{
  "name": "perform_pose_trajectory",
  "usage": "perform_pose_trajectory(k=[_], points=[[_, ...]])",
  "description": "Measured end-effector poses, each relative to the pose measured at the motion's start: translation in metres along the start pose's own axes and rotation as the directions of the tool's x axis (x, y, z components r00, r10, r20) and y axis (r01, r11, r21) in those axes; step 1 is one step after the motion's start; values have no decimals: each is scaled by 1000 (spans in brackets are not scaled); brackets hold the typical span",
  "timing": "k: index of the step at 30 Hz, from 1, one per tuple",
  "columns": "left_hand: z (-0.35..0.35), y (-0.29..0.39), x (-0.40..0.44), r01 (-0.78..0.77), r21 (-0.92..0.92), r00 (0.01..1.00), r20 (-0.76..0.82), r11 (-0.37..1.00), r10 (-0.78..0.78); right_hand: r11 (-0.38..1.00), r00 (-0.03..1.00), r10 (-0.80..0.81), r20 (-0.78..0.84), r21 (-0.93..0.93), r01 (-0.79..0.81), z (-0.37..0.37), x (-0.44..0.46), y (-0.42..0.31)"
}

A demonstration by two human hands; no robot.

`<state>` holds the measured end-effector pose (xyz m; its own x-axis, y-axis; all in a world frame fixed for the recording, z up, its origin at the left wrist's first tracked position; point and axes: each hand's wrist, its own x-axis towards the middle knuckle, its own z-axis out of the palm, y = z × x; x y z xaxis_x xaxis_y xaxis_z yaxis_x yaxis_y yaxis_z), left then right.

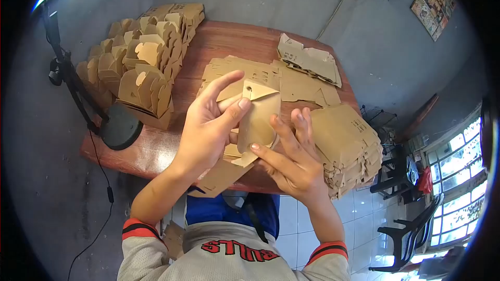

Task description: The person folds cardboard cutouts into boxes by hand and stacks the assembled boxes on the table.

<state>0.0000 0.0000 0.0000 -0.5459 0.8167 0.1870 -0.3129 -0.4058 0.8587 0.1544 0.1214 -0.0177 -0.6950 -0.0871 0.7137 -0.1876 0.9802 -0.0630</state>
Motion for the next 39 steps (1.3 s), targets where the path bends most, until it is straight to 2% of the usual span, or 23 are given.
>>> perform_pose_trajectory(k=[2,5,9,13,16,20,25,29,30,33,36,39], points=[[-3,3,-1,91,-118,996,24,989,-89,994,996,-67,-59,-91,61,5,0,4],[-13,9,-4,173,-151,983,93,973,-160,992,981,89,-170,102,-73,17,-4,5],[-17,0,-16,235,-143,970,-29,961,-241,968,956,193,-222,202,-149,16,4,0],[-29,-8,-18,299,63,954,19,952,-301,939,960,214,-179,310,-151,17,6,-1],[-25,-7,-20,229,45,971,57,972,-231,888,945,287,-154,414,-202,20,4,-1],[-20,-14,-22,279,38,959,38,959,-281,751,864,481,-147,577,-320,31,-4,-4],[-20,-24,-23,274,136,957,56,952,-284,622,779,613,-133,689,-372,44,-9,-7],[-14,-30,-24,244,86,966,71,966,-250,519,702,698,-139,774,-362,45,-6,-18],[-12,-31,-24,238,70,967,77,969,-243,619,737,641,-215,713,-330,50,-10,-15],[-7,-30,-26,236,48,967,91,971,-239,635,717,644,-266,709,-307,53,-10,-16],[-8,-31,-26,229,52,966,112,972,-234,632,713,640,-285,723,-278,53,-10,-17],[-12,-35,-27,213,52,969,117,976,-218,536,671,702,-239,797,-278,54,-10,-20]])
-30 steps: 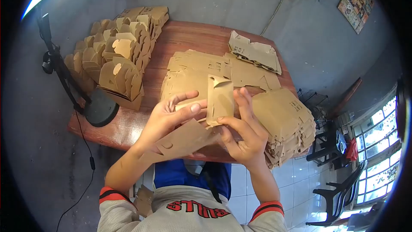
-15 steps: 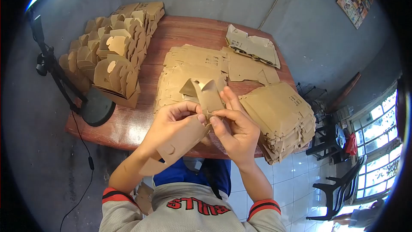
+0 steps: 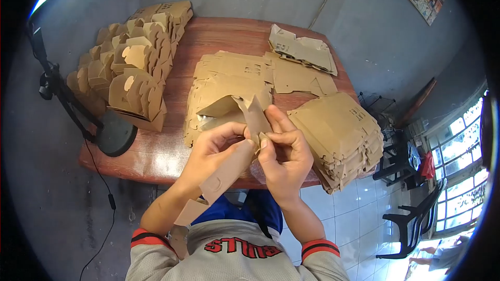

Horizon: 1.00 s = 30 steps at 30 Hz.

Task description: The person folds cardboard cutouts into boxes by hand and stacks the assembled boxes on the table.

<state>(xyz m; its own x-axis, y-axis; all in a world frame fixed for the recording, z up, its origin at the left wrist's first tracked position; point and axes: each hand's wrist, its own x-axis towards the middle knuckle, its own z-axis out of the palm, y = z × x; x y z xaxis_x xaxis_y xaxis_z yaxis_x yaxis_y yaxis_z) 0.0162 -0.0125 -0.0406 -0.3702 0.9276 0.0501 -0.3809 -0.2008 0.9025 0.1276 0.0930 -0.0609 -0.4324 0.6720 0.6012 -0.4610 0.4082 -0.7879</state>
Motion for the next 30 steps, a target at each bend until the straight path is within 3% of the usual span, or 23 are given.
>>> perform_pose_trajectory(k=[3,5,8,9,13,16,19,23,26,29,30], points=[[1,-1,-1,-70,18,998,-8,997,70,994,997,80,-15,73,-78,6,2,-16],[2,0,-1,-164,60,986,-27,985,166,1000,999,11,39,1,-11,0,2,-5],[9,9,-1,-35,-117,993,-116,993,22,987,994,-17,106,-160,34,-3,5,-7],[7,8,-1,-62,-92,993,-110,994,52,973,993,-15,118,-227,42,-5,7,-9],[1,2,-1,-63,-47,995,-82,997,59,882,948,-252,194,-357,308,-9,8,-9],[0,6,1,-88,-3,995,-39,996,88,830,920,-286,269,-410,378,-13,10,-13],[-17,7,0,-23,-160,987,151,987,47,658,846,-375,380,-533,532,-14,6,-14],[-3,16,2,15,-176,1000,1,984,-15,696,797,-379,471,-423,581,-13,-6,-19],[12,29,1,42,-84,996,-72,996,-48,710,795,-374,478,-404,577,-17,-9,-20],[-3,17,1,-30,80,1000,1,996,30,894,882,-232,410,-268,360,-21,-10,-21],[-1,16,-1,-58,113,998,3,992,58,966,934,-130,332,-168,195,-19,-13,-23]])
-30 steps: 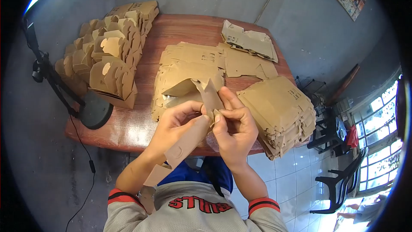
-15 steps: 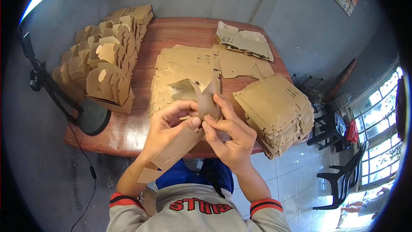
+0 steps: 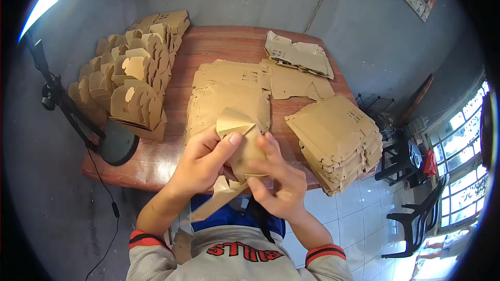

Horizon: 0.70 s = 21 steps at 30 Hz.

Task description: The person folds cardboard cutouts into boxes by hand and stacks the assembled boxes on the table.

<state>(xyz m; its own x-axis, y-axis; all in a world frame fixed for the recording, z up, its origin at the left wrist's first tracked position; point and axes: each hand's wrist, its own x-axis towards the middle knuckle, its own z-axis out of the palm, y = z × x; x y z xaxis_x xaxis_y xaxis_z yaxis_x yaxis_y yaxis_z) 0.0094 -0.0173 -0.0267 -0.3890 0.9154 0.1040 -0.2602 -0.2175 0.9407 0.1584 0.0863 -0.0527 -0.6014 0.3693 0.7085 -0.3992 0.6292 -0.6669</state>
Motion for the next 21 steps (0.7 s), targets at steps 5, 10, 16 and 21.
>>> perform_pose_trajectory(k=[5,10,16,21], points=[[14,4,-5,-44,59,999,-7,997,45,911,980,200,6,367,-188,5,0,-3],[13,9,-2,-21,157,999,34,987,16,798,938,342,61,508,-324,3,5,-3],[2,22,-1,-67,422,984,177,904,-10,780,926,377,26,529,-333,-19,13,16],[9,42,-20,-600,555,672,740,576,-13,618,860,501,101,654,-437,-49,30,16]])
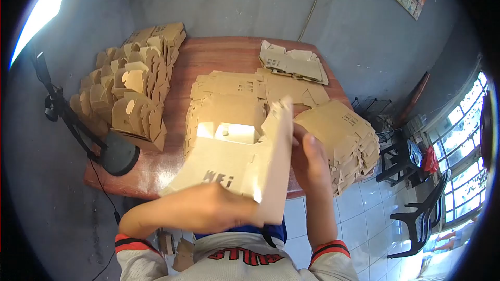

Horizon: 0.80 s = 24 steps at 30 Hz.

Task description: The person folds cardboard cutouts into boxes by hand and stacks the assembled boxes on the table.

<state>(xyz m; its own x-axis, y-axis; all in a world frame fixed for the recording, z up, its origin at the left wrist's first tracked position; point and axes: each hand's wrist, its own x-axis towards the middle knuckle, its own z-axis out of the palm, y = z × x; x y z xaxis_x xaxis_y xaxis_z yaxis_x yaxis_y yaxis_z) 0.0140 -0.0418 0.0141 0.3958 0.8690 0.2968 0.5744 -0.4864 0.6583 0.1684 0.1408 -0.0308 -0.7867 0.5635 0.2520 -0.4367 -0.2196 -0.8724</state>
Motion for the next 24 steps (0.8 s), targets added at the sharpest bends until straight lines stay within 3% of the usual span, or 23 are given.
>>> perform_pose_trajectory(k=[1,3,4,7,10,13,14,16,17,18,19,21,24], points=[[-2,6,2,-55,41,992,120,998,50,994,997,-55,46,-91,59,-1,-2,-9],[3,6,1,-89,156,990,127,984,69,952,979,-137,149,-253,172,1,-8,-24],[5,4,1,-105,212,988,133,972,78,968,988,-146,58,-197,155,6,-11,-26],[8,-16,-2,-135,325,987,-40,936,157,961,971,-231,-62,-172,217,4,-13,-21],[4,-49,1,-8,479,978,-181,878,107,884,895,-444,-50,-187,428,0,-9,-2],[8,-89,-1,276,557,885,-466,783,20,539,692,-719,55,-585,606,-5,-3,26],[10,-95,-2,378,558,819,-573,739,14,511,667,-745,12,-632,582,-4,-2,42],[22,-84,7,381,208,689,-714,901,-126,399,659,-747,91,-730,554,-1,-4,67],[31,-79,12,353,15,615,-757,935,-220,339,660,-739,134,-772,537,-1,-5,76],[40,-80,16,335,40,592,-787,941,-177,316,674,-720,168,-785,533,-1,-7,81],[48,-80,18,245,-221,556,-766,944,-324,292,686,-699,204,-793,534,0,-8,86],[61,-79,21,24,-675,526,-619,737,-584,262,709,-662,241,-812,521,5,-8,93],[68,-85,20,16,-710,500,-604,704,-621,274,740,-633,228,-828,489,10,-7,94]])
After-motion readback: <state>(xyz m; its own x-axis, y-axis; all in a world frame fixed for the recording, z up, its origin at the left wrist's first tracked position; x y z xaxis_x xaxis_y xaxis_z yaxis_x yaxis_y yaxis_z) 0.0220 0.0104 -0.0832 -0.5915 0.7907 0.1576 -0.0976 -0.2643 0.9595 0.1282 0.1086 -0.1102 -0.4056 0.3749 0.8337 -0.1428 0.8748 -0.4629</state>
